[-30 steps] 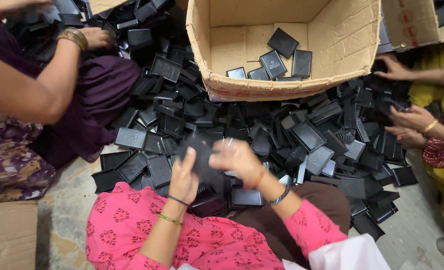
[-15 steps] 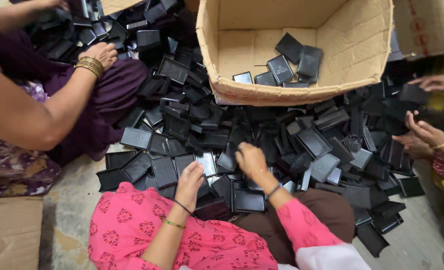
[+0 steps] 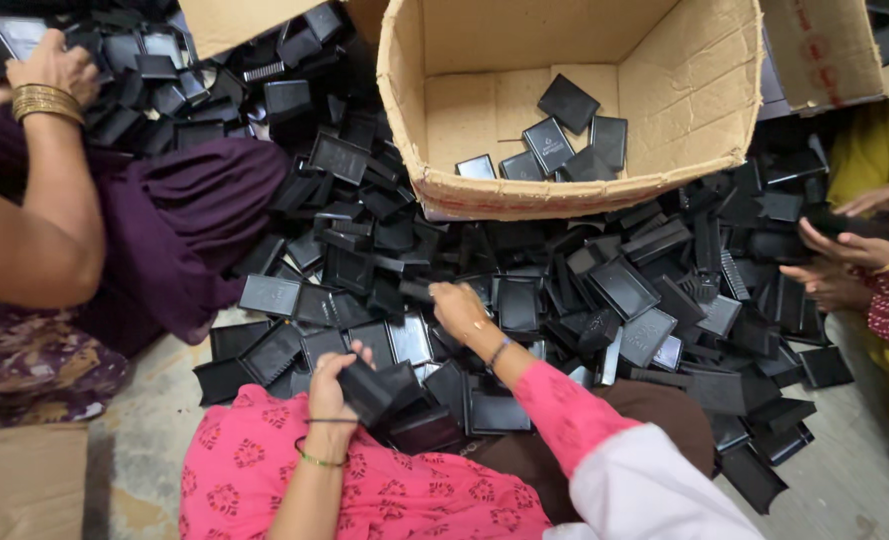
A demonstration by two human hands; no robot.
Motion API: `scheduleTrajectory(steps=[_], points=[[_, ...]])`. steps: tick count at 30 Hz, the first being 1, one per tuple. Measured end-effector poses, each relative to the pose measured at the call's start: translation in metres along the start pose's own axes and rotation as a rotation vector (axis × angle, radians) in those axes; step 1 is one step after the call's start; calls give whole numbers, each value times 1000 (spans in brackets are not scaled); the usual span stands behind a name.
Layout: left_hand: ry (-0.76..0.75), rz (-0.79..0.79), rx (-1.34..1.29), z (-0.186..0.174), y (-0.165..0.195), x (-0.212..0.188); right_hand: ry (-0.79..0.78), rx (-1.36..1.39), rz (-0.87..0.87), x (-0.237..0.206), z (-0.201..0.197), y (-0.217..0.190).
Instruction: The person sits on the floor among a large pile of black plastic boxes and repeatedly picks up individual boxes, turns them over in their hands, and tosses them into a large cardboard basket in front of them. Other people around them handle boxes from the pile at the same time.
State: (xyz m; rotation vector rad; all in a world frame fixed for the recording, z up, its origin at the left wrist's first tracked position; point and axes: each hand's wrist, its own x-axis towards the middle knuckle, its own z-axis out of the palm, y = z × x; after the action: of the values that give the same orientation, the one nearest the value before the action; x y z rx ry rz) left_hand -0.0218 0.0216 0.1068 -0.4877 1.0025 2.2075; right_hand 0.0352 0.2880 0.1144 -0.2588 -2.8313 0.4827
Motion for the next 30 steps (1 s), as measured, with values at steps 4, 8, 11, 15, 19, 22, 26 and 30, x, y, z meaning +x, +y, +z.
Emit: scheduleTrajectory(steps=[4, 8, 11, 15, 19, 22, 26, 30], points=[[-29, -260, 217, 20, -16, -10, -26, 1027, 447, -49, -37, -28], [-299, -28, 300, 69, -36, -22, 26, 947, 352, -91, -82, -73], [-347, 34, 335, 103, -38, -35, 224, 542, 144, -100, -107, -88], [-316, -132, 189, 125, -29, -52, 161, 739, 329, -95, -117, -88], [-192, -88, 124, 126, -22, -51, -24, 1153, 448, -96, -109, -94], [-185, 43, 211, 118, -24, -41, -27, 1086, 323, -108, -107, -105], [-74, -64, 38, 104, -37, -30, 120, 574, -68, -127, -112, -111], [91, -141, 68, 77, -56, -26, 164, 367, -171, -138, -112, -117]])
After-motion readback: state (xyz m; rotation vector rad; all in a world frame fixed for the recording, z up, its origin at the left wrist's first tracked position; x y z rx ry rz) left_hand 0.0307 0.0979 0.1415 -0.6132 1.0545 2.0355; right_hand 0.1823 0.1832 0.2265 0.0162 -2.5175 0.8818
